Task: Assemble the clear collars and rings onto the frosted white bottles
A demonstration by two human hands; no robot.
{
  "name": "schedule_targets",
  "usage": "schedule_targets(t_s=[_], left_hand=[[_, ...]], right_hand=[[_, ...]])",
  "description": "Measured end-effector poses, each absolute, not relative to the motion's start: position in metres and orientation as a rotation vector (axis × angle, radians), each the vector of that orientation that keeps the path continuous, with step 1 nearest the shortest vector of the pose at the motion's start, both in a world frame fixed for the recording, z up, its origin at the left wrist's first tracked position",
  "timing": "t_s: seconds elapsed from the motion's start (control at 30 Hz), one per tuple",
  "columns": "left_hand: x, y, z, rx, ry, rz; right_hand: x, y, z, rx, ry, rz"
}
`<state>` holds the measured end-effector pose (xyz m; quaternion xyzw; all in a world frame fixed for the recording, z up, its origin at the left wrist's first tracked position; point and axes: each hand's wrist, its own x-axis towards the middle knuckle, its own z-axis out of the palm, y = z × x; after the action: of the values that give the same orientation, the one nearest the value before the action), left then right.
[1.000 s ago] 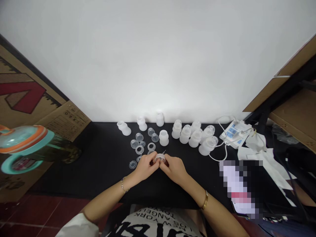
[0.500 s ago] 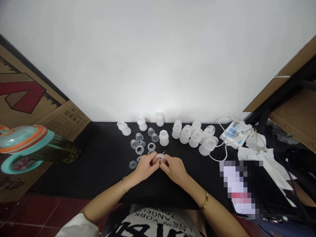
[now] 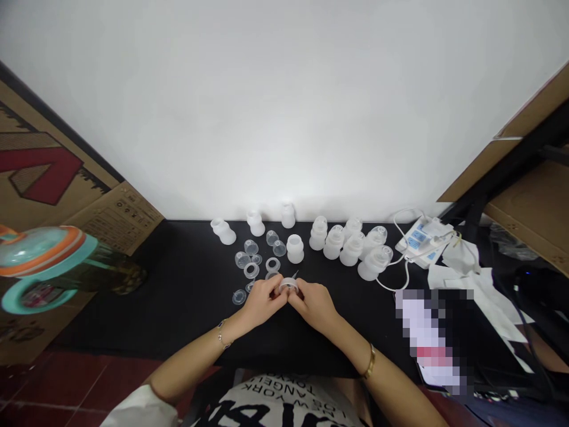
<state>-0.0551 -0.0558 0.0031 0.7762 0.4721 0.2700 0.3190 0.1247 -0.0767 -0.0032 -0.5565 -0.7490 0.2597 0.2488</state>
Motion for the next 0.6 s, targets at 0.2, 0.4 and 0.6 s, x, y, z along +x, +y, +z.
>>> schedule_targets(t_s=[0.2, 0.4, 0.6], left_hand=[[-0.0553, -0.0564, 0.0039, 2.036, 1.236, 0.706], [-0.0553, -0.0560, 0.0028, 2.046, 1.230, 0.694], [-0.0572, -0.0555, 0.0038, 2.057, 1.202, 0.695]], right_hand=[[0.1246, -0.0766, -0.0032, -1.511, -2.042, 0.697], [0.1253, -0.0765, -0.0019, -1.508, -2.060, 0.690], [0.1249, -0.0776, -0.0018, -1.505, -2.056, 0.685]])
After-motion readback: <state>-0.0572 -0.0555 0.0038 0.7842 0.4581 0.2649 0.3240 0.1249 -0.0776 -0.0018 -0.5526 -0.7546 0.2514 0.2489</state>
